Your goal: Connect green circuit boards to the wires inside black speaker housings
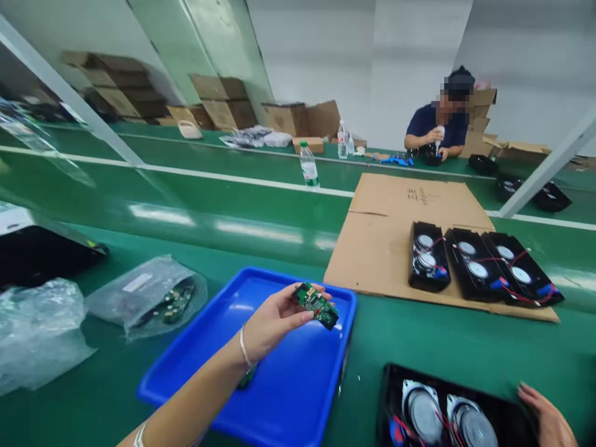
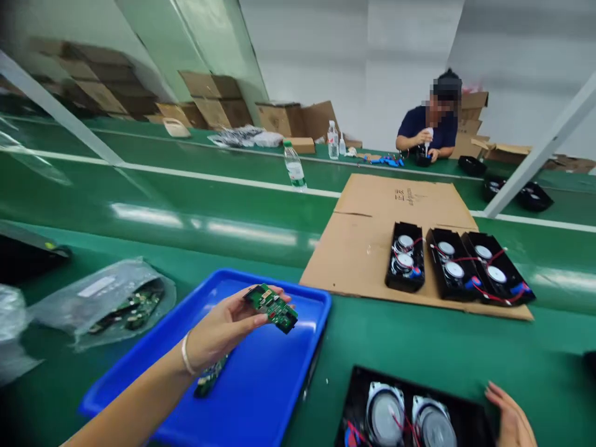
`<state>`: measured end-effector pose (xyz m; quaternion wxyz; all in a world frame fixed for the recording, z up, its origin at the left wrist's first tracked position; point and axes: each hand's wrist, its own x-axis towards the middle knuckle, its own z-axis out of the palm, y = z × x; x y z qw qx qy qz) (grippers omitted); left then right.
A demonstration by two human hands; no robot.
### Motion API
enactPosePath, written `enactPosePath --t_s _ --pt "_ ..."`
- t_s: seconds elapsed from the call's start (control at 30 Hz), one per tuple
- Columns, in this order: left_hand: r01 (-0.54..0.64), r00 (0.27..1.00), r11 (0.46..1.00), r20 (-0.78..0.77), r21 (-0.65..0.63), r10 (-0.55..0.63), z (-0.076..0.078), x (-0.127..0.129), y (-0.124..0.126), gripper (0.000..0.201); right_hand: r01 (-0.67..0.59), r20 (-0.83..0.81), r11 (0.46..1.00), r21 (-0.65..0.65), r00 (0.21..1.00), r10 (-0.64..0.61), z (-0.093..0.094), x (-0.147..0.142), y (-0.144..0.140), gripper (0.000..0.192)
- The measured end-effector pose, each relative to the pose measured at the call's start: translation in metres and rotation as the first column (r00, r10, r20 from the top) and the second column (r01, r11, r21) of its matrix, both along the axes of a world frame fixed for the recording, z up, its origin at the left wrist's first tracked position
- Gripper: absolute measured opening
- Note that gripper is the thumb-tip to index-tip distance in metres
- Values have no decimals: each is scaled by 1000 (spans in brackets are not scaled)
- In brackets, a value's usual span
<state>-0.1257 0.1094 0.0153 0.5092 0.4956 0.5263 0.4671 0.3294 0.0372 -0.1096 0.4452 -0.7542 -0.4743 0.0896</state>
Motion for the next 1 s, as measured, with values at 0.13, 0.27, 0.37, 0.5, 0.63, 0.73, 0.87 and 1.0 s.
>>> enactPosePath --t_s 0.13,0.27,0.37,0.5,0.63,0.73,0.87,1.0 --pt "-18 980 996 197 -87 34 3 40 -56 35 70 -322 997 21 945 -60 11 0 -10 62" --pt "-103 963 983 234 -150 137 -12 72 -97 33 243 -215 933 266 958 -189 56 -33 -19 35" --pt "-194 930 969 285 -153 231 -30 91 -117 37 -434 224 884 174 891 394 95 -70 -31 13" --pt "-197 920 965 307 -174 243 -41 107 -127 39 -903 457 398 -163 288 841 117 -112 -36 30" --pt "-129 951 982 263 -140 163 -36 113 -131 39 -923 509 383 39 348 788 112 -131 -30 25" --pt "-125 967 988 212 -95 142 -29 119 -135 34 -907 395 339 250 415 820 110 -138 -25 16" --pt "-245 956 969 154 -45 249 -22 134 -140 26 -869 196 338 362 425 883 113 -146 -23 13" --pt "-358 913 931 185 -67 364 -18 146 -139 21 -863 217 420 279 483 848 114 -157 -26 11"
